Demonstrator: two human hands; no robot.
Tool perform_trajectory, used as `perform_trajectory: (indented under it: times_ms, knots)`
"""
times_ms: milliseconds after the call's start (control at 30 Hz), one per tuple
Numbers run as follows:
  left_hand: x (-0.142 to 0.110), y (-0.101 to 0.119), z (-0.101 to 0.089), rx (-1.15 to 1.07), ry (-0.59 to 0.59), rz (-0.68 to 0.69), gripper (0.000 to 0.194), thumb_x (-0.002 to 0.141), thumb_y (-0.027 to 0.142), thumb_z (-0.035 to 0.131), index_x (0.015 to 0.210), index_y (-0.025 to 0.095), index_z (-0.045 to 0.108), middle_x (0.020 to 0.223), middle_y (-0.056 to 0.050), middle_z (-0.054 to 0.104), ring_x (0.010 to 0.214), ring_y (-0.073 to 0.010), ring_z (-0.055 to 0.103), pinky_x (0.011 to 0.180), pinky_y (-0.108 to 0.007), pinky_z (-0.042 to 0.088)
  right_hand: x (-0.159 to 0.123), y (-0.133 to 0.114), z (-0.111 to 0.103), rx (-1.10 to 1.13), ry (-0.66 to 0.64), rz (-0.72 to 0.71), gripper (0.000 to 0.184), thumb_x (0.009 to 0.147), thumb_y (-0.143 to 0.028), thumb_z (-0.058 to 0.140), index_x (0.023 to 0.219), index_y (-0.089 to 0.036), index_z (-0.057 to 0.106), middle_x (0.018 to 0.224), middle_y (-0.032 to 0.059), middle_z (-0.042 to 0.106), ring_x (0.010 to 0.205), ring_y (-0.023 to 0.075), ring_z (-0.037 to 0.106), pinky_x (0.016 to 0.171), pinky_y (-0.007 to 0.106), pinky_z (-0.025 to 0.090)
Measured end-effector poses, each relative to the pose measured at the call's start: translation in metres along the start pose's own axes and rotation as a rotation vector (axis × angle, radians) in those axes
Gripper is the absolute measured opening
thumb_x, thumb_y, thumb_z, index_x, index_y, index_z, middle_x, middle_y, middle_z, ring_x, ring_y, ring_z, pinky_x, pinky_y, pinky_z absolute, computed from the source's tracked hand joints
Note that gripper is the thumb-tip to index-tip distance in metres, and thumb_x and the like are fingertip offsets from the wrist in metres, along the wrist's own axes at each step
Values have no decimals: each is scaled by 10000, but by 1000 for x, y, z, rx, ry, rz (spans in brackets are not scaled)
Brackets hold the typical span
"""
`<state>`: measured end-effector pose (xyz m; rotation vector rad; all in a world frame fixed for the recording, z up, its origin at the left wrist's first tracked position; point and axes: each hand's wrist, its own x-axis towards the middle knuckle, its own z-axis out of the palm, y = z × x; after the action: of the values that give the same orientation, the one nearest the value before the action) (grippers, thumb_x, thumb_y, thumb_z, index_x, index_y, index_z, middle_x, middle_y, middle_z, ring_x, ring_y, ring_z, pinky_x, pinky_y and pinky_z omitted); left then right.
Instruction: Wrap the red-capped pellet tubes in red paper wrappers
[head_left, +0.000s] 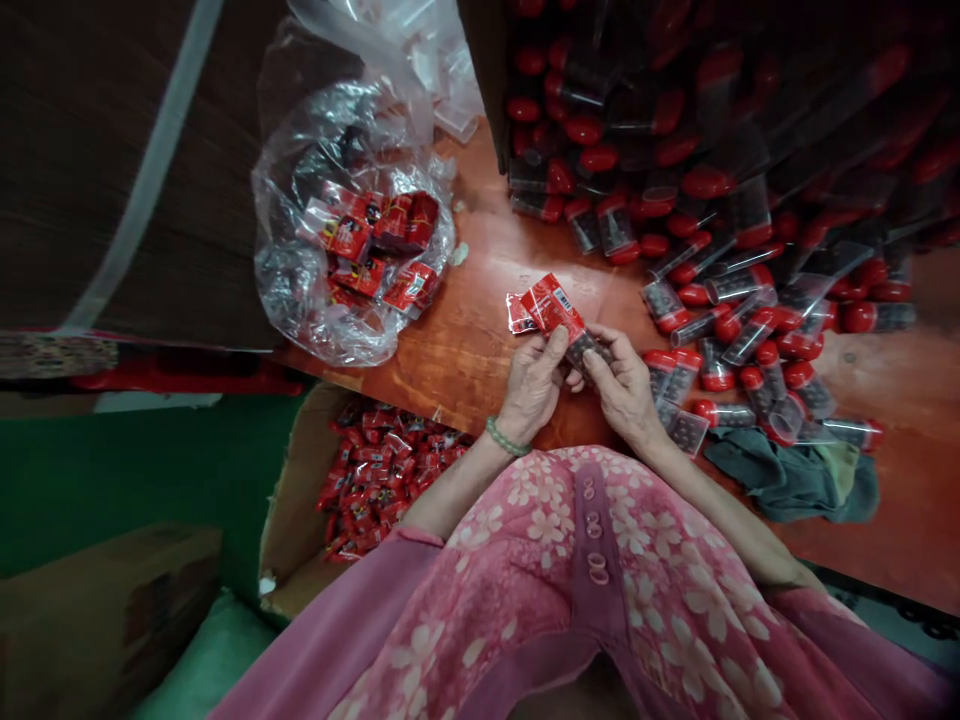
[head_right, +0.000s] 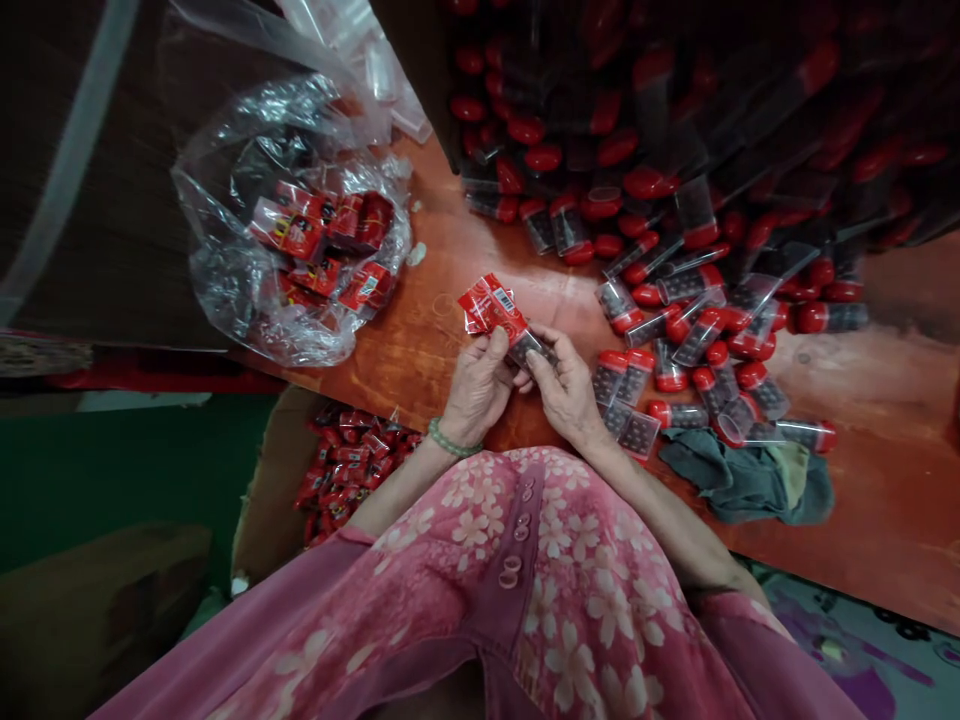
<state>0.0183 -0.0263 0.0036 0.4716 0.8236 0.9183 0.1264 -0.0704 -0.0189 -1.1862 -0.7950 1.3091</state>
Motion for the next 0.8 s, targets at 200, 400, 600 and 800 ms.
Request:
perform_trajectory:
  times_ms: [200,400,600,800]
  knots:
    - [-2,-1,4,98,-18,-20,525,670,615,856,757,147,635,535,54,573,379,-68,483,378,-218,430,-3,-3,2,152,0,78,485,859,-529,728,1213,-269,521,776,-64,635,571,86,618,482,194,492]
    - [-1,2,2,39,20,23,552,612,634,880,783,177,621,589,61,599,384,-53,466,380,-215,407,-6,-3,7,-113,25,-64,447,956,-526,594,1313,-260,550,727,-41,634,563,113,599,544,255,546]
    - [0,2,4,46,43,25,441,647,534,890,811,167,710,574,42,609,408,-62,480,382,-217,373,-15,-5,5,-437,-5,-252,375,1006,-463,521,1326,-270,548,1325,107,654,677,127,629,626,318,581]
    - [-2,0,8,99,30,4,473,622,555,901,722,170,647,496,65,543,342,-56,422,347,-215,346,-13,-2,7,-220,26,-144,367,1003,-488,533,1297,-286,448,917,0,665,590,106,595,532,255,525]
